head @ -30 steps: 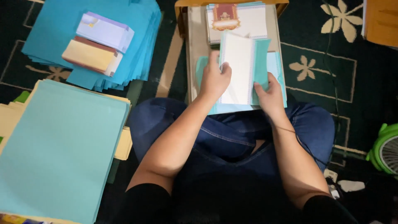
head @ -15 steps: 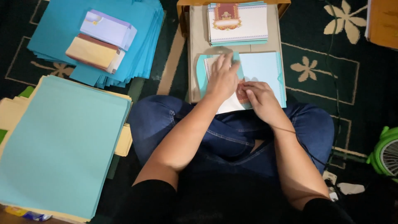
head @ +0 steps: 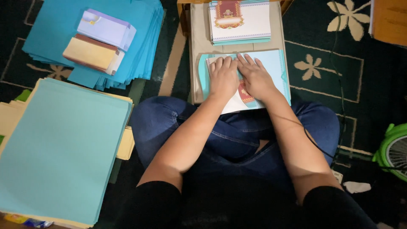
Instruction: The person sits on the floor and repeatedly folds a light blue cover sheet around a stack of white pages. They press the folded edges to create creases and then place the finished book onto a growing stack on a low wooden table.
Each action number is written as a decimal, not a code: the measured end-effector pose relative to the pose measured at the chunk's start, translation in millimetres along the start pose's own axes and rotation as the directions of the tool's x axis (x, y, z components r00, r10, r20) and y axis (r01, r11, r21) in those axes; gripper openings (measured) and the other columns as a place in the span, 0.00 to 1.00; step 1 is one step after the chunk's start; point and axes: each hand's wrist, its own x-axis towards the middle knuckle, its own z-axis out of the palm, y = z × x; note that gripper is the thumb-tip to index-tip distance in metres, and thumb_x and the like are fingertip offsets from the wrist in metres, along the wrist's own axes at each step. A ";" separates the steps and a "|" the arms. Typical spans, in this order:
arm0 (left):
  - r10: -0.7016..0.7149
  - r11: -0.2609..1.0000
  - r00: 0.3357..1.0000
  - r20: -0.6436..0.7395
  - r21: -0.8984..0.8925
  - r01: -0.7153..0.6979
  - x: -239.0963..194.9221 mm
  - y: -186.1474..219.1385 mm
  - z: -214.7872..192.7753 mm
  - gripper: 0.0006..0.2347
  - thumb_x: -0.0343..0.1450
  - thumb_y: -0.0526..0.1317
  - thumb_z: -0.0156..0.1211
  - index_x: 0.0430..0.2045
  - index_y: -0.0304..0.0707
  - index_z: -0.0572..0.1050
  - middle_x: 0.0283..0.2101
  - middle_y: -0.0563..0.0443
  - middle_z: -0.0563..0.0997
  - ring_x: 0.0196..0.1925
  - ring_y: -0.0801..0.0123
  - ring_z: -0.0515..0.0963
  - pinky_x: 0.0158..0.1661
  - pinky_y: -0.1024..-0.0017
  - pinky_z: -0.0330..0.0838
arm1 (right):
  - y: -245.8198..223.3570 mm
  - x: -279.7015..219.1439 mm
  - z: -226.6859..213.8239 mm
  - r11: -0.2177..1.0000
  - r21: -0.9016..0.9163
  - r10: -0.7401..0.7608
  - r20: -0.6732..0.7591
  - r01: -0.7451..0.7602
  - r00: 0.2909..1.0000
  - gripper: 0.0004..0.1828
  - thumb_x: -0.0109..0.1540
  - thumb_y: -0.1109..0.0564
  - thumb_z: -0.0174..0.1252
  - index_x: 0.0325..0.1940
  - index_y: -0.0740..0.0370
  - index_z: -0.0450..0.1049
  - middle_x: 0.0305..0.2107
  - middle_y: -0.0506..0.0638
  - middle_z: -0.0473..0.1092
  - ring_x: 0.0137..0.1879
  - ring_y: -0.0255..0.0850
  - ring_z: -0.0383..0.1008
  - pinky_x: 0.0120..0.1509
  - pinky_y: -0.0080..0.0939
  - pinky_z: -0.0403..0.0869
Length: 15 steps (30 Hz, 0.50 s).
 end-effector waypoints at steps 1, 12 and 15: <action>0.003 1.000 1.000 0.002 0.001 -0.003 -0.9 -1.0 0.9 0.06 0.62 0.36 0.59 0.30 0.42 0.74 0.36 0.50 0.72 0.46 0.55 0.71 0.44 0.58 0.62 | -5.0 -9.5 -2.8 1.000 0.003 0.001 -0.002 -0.001 1.000 0.33 0.68 0.60 0.42 0.80 0.56 0.55 0.78 0.49 0.48 0.83 0.51 0.43 0.83 0.58 0.44; -0.040 0.997 0.994 0.103 -0.066 0.047 4.7 0.6 -16.9 0.04 0.64 0.29 0.58 0.29 0.37 0.75 0.36 0.48 0.70 0.46 0.53 0.71 0.46 0.58 0.65 | -32.8 -105.7 -13.6 0.989 0.113 -0.092 -0.047 0.097 0.995 0.35 0.67 0.62 0.44 0.80 0.55 0.53 0.78 0.49 0.49 0.83 0.51 0.42 0.81 0.58 0.45; -0.003 0.996 0.996 0.089 -0.091 0.011 2.7 -1.5 -11.6 0.02 0.63 0.30 0.59 0.25 0.37 0.74 0.34 0.49 0.70 0.44 0.53 0.70 0.45 0.57 0.65 | -23.5 -102.9 -11.4 0.932 0.359 -0.048 -0.033 0.057 0.998 0.31 0.67 0.64 0.45 0.77 0.56 0.59 0.76 0.50 0.52 0.82 0.53 0.44 0.81 0.60 0.43</action>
